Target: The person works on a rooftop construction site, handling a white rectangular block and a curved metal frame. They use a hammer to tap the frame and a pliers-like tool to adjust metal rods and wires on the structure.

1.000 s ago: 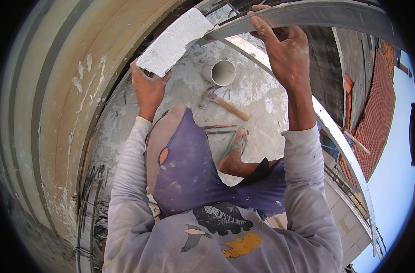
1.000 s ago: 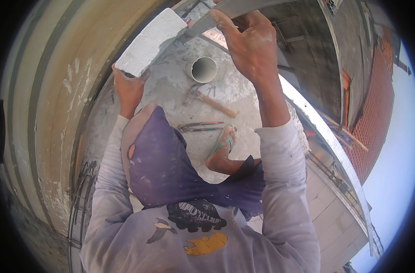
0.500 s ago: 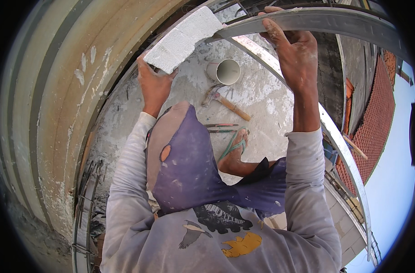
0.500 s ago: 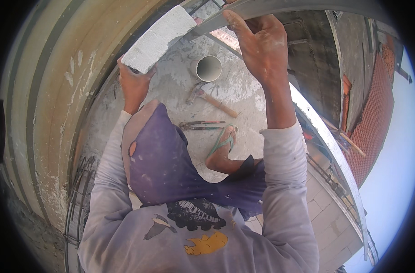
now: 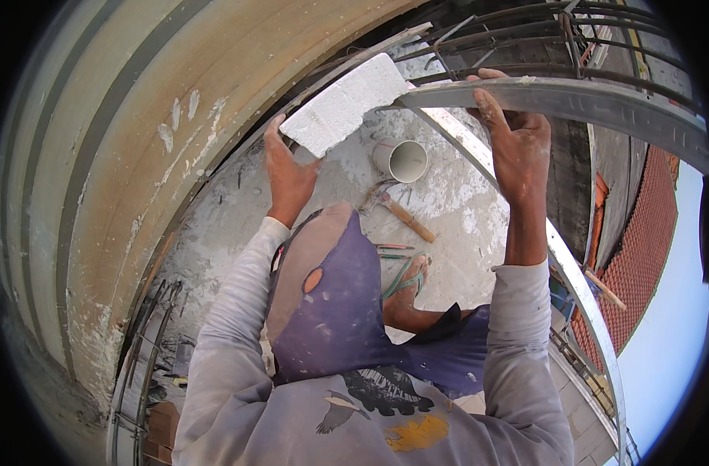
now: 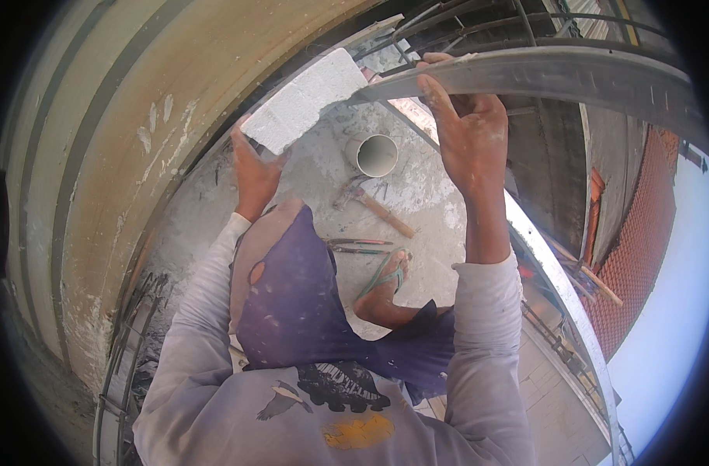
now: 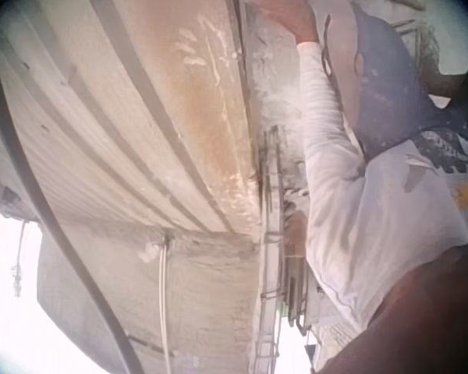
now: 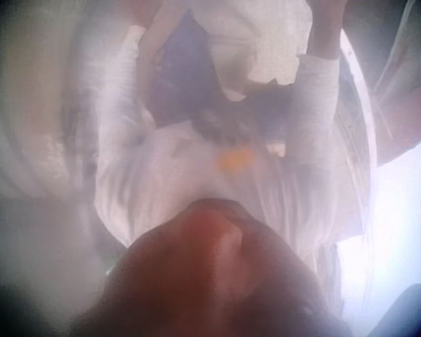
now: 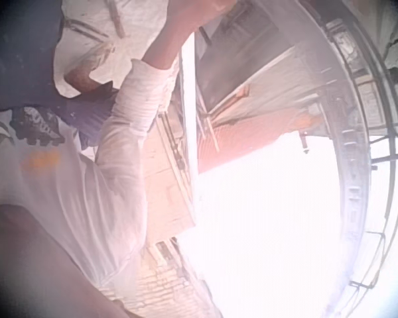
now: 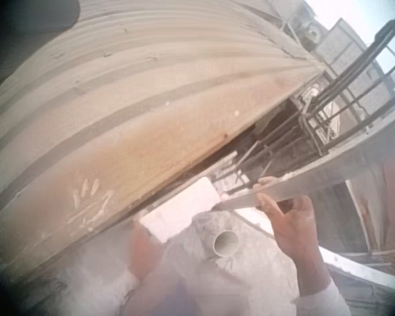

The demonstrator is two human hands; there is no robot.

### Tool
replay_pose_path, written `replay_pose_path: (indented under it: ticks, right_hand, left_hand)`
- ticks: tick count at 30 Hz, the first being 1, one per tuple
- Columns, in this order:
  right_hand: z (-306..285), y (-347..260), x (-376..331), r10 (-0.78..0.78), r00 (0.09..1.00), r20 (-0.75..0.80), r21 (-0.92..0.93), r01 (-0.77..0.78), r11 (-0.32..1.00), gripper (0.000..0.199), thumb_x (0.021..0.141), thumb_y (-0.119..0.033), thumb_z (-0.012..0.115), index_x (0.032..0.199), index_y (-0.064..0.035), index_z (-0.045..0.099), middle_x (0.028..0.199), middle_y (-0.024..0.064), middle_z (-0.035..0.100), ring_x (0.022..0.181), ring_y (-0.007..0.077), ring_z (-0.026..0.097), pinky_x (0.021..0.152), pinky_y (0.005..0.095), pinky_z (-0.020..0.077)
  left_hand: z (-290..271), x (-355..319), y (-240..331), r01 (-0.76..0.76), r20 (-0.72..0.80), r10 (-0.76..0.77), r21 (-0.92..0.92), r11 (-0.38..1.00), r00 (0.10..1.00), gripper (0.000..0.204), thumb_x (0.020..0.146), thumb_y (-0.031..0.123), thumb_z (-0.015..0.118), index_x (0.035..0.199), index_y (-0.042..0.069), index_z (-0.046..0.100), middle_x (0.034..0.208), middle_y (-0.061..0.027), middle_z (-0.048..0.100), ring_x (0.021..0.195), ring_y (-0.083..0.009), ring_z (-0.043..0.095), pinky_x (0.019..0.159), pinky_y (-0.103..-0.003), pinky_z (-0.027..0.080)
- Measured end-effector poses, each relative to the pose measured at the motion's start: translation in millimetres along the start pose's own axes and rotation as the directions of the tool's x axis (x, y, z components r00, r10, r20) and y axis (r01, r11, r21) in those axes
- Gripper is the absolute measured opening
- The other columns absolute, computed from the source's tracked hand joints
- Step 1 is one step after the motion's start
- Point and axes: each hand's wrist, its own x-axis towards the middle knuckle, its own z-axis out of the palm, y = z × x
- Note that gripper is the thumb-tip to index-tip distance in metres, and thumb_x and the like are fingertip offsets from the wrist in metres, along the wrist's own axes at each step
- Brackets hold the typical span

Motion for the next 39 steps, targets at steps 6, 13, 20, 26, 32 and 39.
replay_pose_path:
  ticks: [6, 13, 20, 26, 32, 39]
  right_hand:
    - [5.6, -8.9, -4.6, 0.092, 0.995, -0.024, 0.045, -0.091, 0.995, 0.026, 0.099, -0.010, 0.071, 0.123, -0.0014, 0.070, 0.119, 0.0120, 0.074, 0.116, 0.0200, 0.066, 0.107, 0.0372, 0.0521]
    - [12.8, -17.2, -7.8, 0.091, 0.994, -0.059, 0.019, -0.090, 0.996, 0.026, 0.098, -0.007, 0.070, 0.123, -0.0004, 0.066, 0.124, 0.0150, 0.070, 0.120, 0.0250, 0.066, 0.109, 0.0412, 0.0539]
    - [9.4, -10.3, -9.9, 0.119, 0.990, -0.077, 0.068, -0.114, 0.991, 0.026, 0.098, -0.008, 0.071, 0.122, -0.0006, 0.067, 0.125, 0.0120, 0.070, 0.118, 0.0222, 0.066, 0.108, 0.0392, 0.0538]
    - [5.4, -10.2, -4.9, 0.106, 0.994, -0.014, -0.015, -0.106, 0.994, 0.022, 0.097, -0.009, 0.073, 0.117, -0.0002, 0.071, 0.123, 0.0077, 0.072, 0.111, 0.0169, 0.066, 0.101, 0.0329, 0.0524]
    - [2.5, -9.4, -5.8, 0.100, 0.995, 0.009, 0.090, -0.101, 0.991, 0.024, 0.097, -0.011, 0.074, 0.118, 0.0000, 0.071, 0.123, 0.0070, 0.071, 0.112, 0.0161, 0.065, 0.102, 0.0332, 0.0509]
    - [2.3, -9.2, -7.2, 0.082, 0.997, 0.009, 0.126, -0.082, 0.989, 0.026, 0.097, -0.013, 0.075, 0.119, 0.0002, 0.070, 0.122, 0.0071, 0.071, 0.111, 0.0175, 0.065, 0.101, 0.0342, 0.0517]
  left_hand:
    - [1.1, -8.9, -5.2, -0.020, -0.060, 0.021, 0.009, 1.000, 0.998, 0.098, 0.070, 0.000, 0.087, 0.153, 0.009, 0.036, 0.143, -0.0214, 0.045, 0.136, -0.0427, 0.047, 0.115, -0.047, 0.040]
    - [-3.0, -7.5, -10.8, -0.019, -0.065, 0.016, -0.032, 0.999, 0.998, 0.096, 0.071, 0.001, 0.087, 0.152, 0.010, 0.037, 0.144, -0.0213, 0.046, 0.135, -0.0429, 0.049, 0.111, -0.046, 0.045]
    - [-6.8, -7.2, -9.4, 0.014, -0.011, -0.015, -0.038, 0.999, 1.000, 0.095, 0.071, 0.002, 0.087, 0.152, 0.011, 0.038, 0.140, -0.0212, 0.049, 0.134, -0.0434, 0.049, 0.111, -0.048, 0.044]
    - [-11.3, 0.9, -0.1, -0.009, -0.003, 0.009, 0.005, 1.000, 1.000, 0.092, 0.071, 0.000, 0.086, 0.150, 0.007, 0.039, 0.136, -0.0209, 0.050, 0.128, -0.0422, 0.051, 0.110, -0.047, 0.043]
    - [-5.9, -1.3, -2.9, -0.074, -0.036, 0.074, 0.016, 0.997, 0.997, 0.092, 0.070, -0.002, 0.086, 0.149, 0.005, 0.040, 0.135, -0.0210, 0.050, 0.126, -0.0409, 0.052, 0.108, -0.046, 0.044]
    - [-8.2, -2.1, -2.6, -0.049, -0.012, 0.049, 0.035, 0.998, 0.999, 0.090, 0.072, 0.002, 0.086, 0.149, 0.004, 0.040, 0.137, -0.0225, 0.050, 0.130, -0.0430, 0.049, 0.112, -0.047, 0.040]
